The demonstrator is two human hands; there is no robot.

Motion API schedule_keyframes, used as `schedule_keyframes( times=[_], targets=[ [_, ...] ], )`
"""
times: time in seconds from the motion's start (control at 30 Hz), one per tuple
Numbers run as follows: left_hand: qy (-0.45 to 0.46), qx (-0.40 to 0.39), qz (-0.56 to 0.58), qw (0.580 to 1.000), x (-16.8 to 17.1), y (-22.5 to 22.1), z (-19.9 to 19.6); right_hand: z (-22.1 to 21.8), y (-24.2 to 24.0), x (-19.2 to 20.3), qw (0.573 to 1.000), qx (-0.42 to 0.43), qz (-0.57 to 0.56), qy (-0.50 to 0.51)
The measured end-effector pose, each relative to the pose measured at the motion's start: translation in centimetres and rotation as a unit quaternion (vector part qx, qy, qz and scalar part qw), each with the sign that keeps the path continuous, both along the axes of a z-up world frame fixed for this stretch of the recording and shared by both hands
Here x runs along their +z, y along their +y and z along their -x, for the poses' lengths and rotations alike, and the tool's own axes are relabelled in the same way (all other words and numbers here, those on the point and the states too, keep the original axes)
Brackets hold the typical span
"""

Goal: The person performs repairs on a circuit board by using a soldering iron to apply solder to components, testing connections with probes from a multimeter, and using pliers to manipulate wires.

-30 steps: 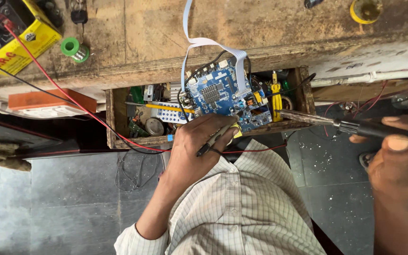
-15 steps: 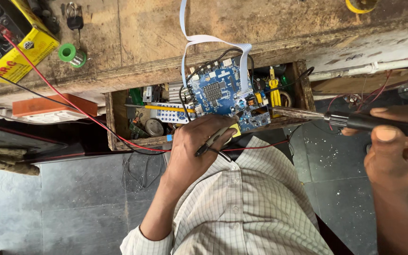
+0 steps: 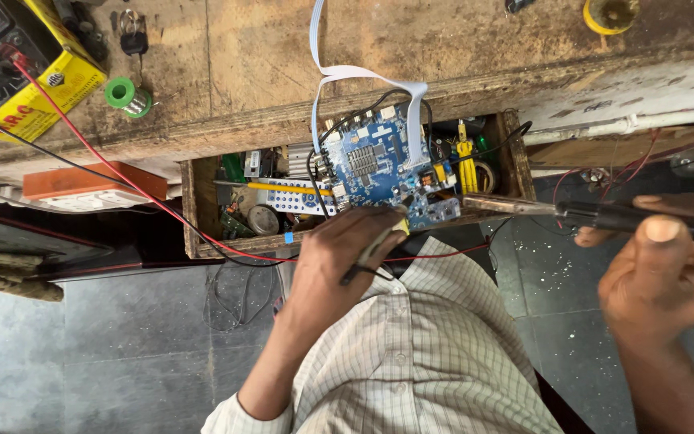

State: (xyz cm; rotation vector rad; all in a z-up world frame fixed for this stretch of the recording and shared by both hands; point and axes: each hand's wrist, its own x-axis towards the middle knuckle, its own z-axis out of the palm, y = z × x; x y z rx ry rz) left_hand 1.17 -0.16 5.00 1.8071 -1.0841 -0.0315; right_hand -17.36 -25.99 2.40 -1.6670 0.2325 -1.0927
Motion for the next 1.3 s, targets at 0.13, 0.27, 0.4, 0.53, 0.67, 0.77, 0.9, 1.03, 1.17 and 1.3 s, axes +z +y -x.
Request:
schedule_keyframes(
  times=[0.13,0.27,0.4,0.53,0.67,0.77,0.9,1.03,1.17,1.3],
  targets=[
    [0.061,0.061,0.079,0.993,-0.5,1.4,-1.4,0.1,-0.6,-0.5,0.980,0.032,-0.188,-0.062],
    [0.006,0.206,0.090,0.974,-0.9,2.4,-3.3,-0.4,-3.1,-2.2,0.885,0.024,-0.462,-0.058],
    [0.017,0.208,0.119,0.971,-1.9,2.1,-4.0,-0.1,-5.4,-4.8,0.832,0.060,-0.550,-0.032],
    [0.064,0.218,0.138,0.964,-3.4,1.6,-3.9,0.6,-7.3,-6.5,0.778,0.105,-0.617,-0.053],
    [0.056,0.215,0.142,0.965,-3.9,1.6,-3.8,0.9,-8.6,-7.4,0.788,0.099,-0.606,-0.052],
    [0.071,0.212,0.144,0.964,-3.9,1.7,-4.0,0.9,-9.3,-7.7,0.782,0.116,-0.611,-0.048],
    [0.133,0.197,0.166,0.957,-3.9,1.8,-3.9,0.5,-9.0,-5.8,0.816,0.047,-0.576,-0.037],
    [0.103,0.195,0.160,0.962,-3.9,1.8,-4.0,0.1,-10.0,0.5,0.935,-0.063,-0.342,-0.066],
    [0.064,0.191,0.156,0.967,-4.1,1.9,-3.9,-2.6,-12.8,5.7,0.990,-0.103,0.059,-0.072],
    [0.072,0.197,0.147,0.967,-3.9,1.8,-4.1,-7.5,-16.2,8.8,0.946,-0.055,0.318,-0.002]
  ],
)
